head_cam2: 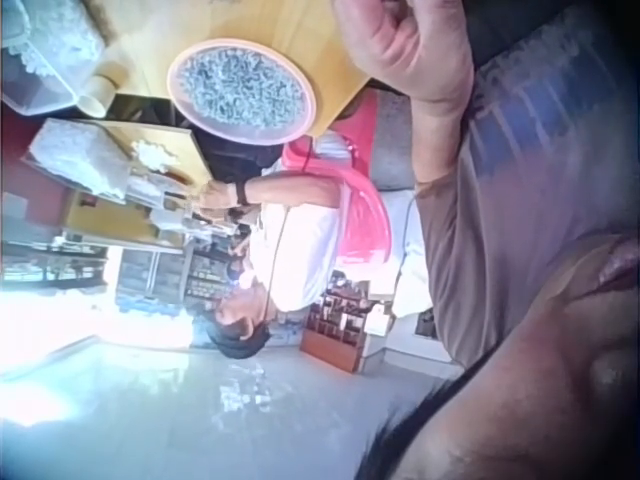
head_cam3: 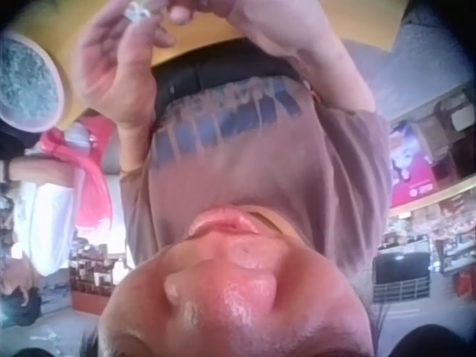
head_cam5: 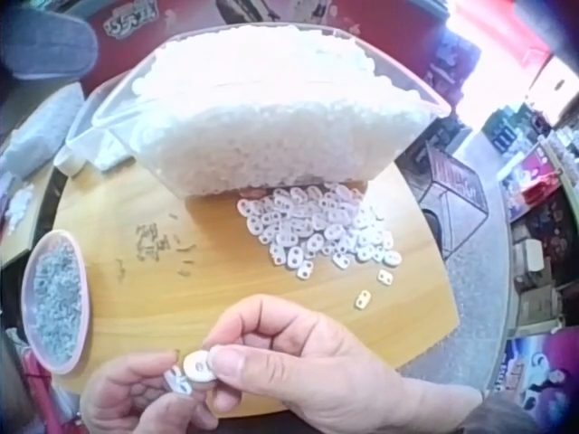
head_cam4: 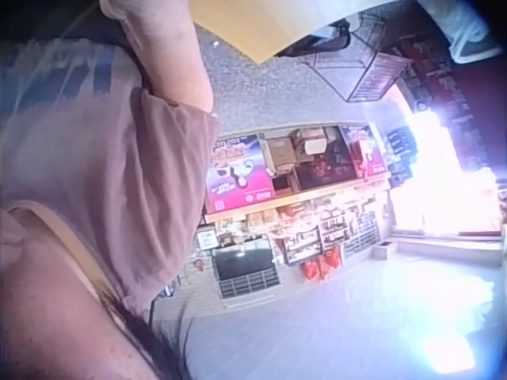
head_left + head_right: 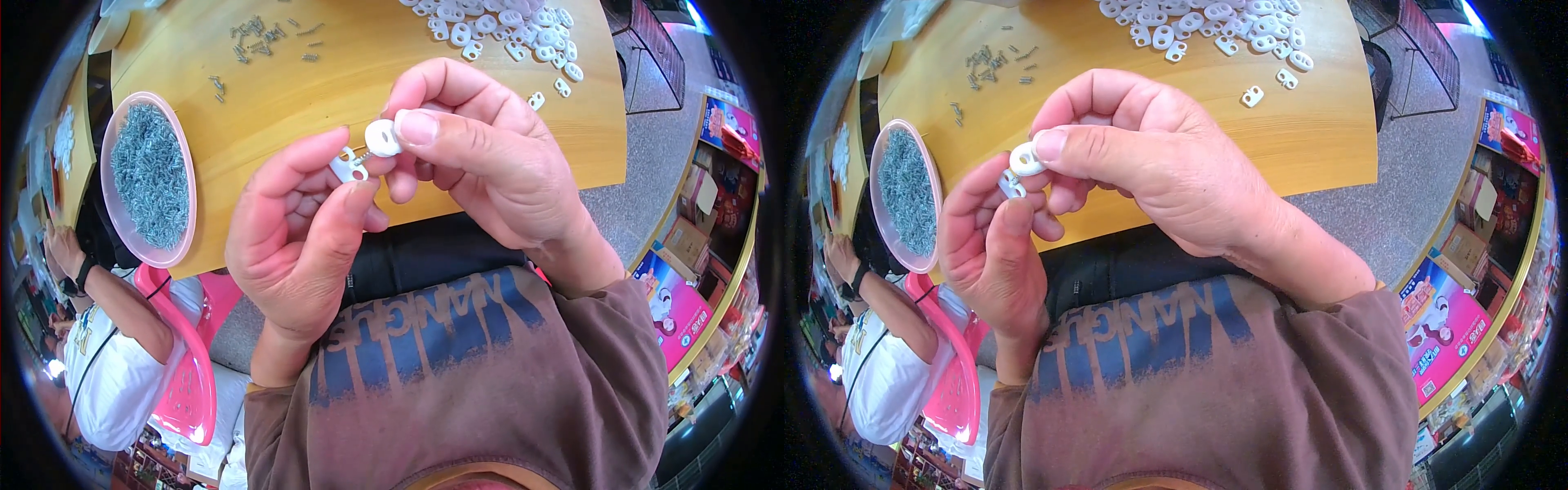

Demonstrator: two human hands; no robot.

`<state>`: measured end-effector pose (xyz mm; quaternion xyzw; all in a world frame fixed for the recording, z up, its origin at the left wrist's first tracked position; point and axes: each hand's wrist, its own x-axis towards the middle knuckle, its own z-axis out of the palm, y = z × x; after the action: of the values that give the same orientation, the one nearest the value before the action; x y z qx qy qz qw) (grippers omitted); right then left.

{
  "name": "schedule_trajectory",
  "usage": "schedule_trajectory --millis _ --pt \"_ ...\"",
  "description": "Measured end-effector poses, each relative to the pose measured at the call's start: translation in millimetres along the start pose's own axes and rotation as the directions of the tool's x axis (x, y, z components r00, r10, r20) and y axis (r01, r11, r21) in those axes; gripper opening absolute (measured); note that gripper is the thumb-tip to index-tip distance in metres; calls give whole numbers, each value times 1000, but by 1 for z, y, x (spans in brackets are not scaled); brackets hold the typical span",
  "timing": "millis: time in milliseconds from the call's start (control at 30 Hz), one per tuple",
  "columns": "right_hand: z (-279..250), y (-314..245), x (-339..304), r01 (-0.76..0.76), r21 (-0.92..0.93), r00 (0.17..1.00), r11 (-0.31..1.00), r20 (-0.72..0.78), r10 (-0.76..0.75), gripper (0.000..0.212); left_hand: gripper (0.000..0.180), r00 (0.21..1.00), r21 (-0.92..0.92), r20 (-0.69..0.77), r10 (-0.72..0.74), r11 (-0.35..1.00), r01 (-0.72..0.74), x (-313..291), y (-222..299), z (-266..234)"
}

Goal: Assemble small white plastic components by inserting metal springs into them.

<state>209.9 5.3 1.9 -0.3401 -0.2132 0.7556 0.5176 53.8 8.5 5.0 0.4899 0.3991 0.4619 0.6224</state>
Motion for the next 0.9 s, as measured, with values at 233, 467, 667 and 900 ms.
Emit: schedule_trajectory --millis 233,467,667,900 --pt "3 0 -1 40 -76 999 996 12 -39 22 30 1000 0 -19 1 1000 -1 0 0 -2" --pt "1 -4 -2 39 -8 997 999 -71 -40 19 31 1000 39 -9 8 999 -8 -2 3 -2" --pt "4 -4 -5 -27 69 998 997 -54 31 14 30 1000 22 2 9 1000 -9 -3 2 1" --pt "0 4 -4 -137 264 988 955 -30 150 15 30 1000 26 8 3 1000 -3 -4 -1 0"
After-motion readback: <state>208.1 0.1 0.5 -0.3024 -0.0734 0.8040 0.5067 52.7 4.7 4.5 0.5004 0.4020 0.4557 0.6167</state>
